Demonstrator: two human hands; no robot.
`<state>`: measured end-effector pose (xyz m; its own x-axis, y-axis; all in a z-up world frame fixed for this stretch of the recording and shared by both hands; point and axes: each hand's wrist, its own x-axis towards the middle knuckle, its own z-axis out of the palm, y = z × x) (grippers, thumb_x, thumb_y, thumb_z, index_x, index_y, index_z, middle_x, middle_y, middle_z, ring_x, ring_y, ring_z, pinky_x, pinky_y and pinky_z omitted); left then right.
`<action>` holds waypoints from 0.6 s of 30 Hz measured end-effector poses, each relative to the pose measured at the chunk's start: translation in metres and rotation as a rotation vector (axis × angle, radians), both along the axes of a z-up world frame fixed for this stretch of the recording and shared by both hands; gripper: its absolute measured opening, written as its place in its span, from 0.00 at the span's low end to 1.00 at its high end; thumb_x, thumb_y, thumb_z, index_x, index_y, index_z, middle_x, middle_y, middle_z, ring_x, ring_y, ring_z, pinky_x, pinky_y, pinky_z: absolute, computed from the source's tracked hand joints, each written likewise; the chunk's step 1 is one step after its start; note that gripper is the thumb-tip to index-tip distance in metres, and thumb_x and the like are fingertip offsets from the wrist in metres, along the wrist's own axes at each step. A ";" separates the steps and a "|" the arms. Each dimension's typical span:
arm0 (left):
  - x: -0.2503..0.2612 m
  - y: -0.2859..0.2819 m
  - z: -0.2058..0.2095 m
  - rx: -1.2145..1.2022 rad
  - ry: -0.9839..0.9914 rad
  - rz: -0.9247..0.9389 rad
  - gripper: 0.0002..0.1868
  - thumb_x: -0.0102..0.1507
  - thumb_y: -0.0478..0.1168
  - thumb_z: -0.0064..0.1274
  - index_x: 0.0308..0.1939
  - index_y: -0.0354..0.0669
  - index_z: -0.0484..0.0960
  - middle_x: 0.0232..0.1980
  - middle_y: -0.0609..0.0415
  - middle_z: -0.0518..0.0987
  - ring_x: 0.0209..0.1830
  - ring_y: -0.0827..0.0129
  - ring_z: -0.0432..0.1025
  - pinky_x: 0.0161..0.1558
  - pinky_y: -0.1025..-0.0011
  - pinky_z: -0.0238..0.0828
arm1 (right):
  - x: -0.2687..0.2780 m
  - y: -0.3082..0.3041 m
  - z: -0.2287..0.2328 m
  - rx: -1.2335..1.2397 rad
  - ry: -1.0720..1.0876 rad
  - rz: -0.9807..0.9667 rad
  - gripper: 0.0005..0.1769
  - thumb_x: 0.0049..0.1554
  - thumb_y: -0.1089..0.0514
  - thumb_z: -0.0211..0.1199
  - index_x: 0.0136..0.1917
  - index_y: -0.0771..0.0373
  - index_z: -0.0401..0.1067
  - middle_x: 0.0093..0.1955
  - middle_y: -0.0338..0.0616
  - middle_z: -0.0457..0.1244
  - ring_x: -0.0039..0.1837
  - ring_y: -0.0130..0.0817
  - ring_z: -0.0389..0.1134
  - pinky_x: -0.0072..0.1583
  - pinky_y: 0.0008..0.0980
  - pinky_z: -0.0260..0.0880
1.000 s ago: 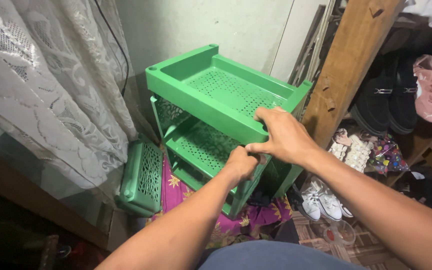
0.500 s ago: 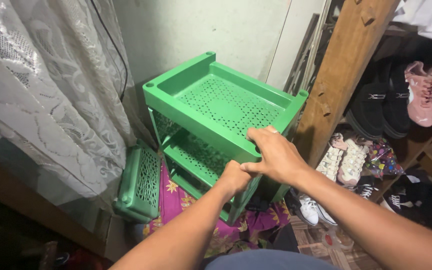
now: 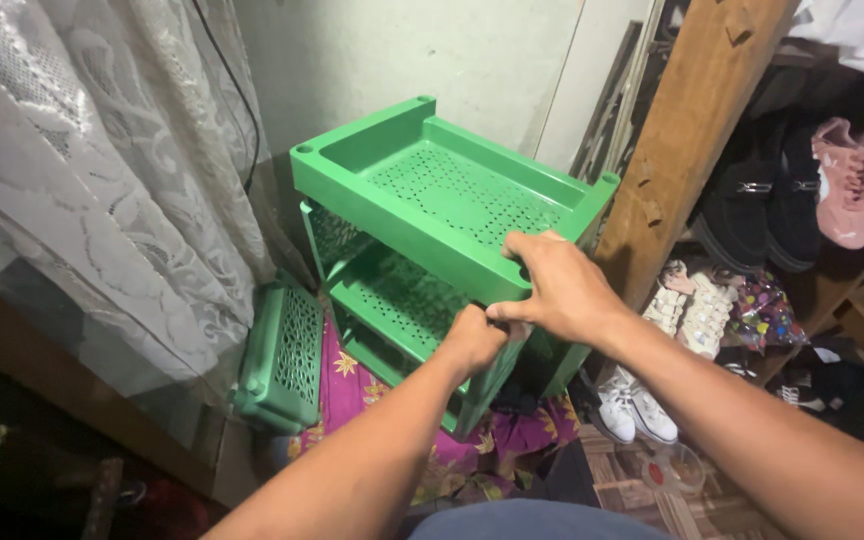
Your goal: The person assembles a green plastic crate by hand, inserting side panels into a base tray and securing them by snapping the corners together. The person repeatedly adjusts and reorients the crate to fit the panels.
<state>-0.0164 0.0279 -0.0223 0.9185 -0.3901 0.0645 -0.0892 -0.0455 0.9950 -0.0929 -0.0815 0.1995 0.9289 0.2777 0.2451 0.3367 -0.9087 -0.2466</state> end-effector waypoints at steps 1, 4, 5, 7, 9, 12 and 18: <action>0.002 0.000 0.003 0.040 0.081 -0.007 0.20 0.66 0.46 0.71 0.57 0.38 0.91 0.38 0.51 0.87 0.29 0.71 0.76 0.31 0.62 0.72 | 0.001 -0.001 0.000 0.005 -0.026 0.026 0.38 0.43 0.45 0.90 0.59 0.63 0.74 0.52 0.57 0.72 0.61 0.59 0.72 0.61 0.56 0.74; 0.003 0.002 0.014 0.049 0.167 -0.019 0.20 0.65 0.46 0.70 0.56 0.39 0.94 0.35 0.53 0.86 0.25 0.72 0.71 0.27 0.62 0.67 | 0.003 -0.001 -0.002 0.003 -0.050 0.054 0.39 0.43 0.46 0.90 0.59 0.65 0.73 0.52 0.58 0.71 0.61 0.61 0.70 0.59 0.58 0.73; 0.000 0.003 0.016 0.033 0.174 -0.024 0.19 0.65 0.46 0.71 0.56 0.40 0.96 0.35 0.54 0.87 0.24 0.74 0.71 0.27 0.64 0.67 | 0.004 -0.002 -0.002 -0.012 -0.018 0.029 0.39 0.44 0.45 0.90 0.59 0.64 0.74 0.50 0.58 0.72 0.61 0.60 0.71 0.60 0.57 0.74; -0.003 0.004 0.020 0.076 0.174 -0.009 0.20 0.64 0.45 0.71 0.57 0.41 0.92 0.34 0.53 0.86 0.24 0.71 0.72 0.27 0.63 0.68 | 0.003 -0.004 -0.004 -0.010 -0.001 0.026 0.40 0.44 0.43 0.90 0.60 0.64 0.74 0.50 0.58 0.72 0.60 0.59 0.72 0.61 0.56 0.74; -0.005 0.003 0.023 0.082 0.157 0.004 0.20 0.65 0.46 0.70 0.58 0.42 0.90 0.35 0.54 0.86 0.24 0.72 0.73 0.28 0.63 0.70 | 0.001 -0.007 -0.004 0.022 -0.031 0.068 0.40 0.43 0.43 0.89 0.60 0.64 0.74 0.51 0.58 0.71 0.59 0.58 0.73 0.60 0.56 0.74; -0.003 0.004 0.027 0.057 0.092 0.012 0.19 0.66 0.47 0.69 0.58 0.43 0.90 0.36 0.57 0.88 0.26 0.76 0.74 0.29 0.64 0.72 | 0.004 -0.008 0.000 0.026 -0.113 0.150 0.39 0.44 0.45 0.89 0.59 0.65 0.74 0.52 0.59 0.72 0.59 0.62 0.70 0.59 0.58 0.73; -0.008 0.008 0.033 0.054 0.173 -0.013 0.18 0.64 0.45 0.71 0.53 0.40 0.90 0.31 0.54 0.83 0.22 0.69 0.70 0.26 0.61 0.66 | 0.003 -0.002 0.003 -0.009 -0.013 0.030 0.41 0.44 0.42 0.89 0.61 0.64 0.75 0.49 0.57 0.71 0.57 0.57 0.73 0.59 0.56 0.75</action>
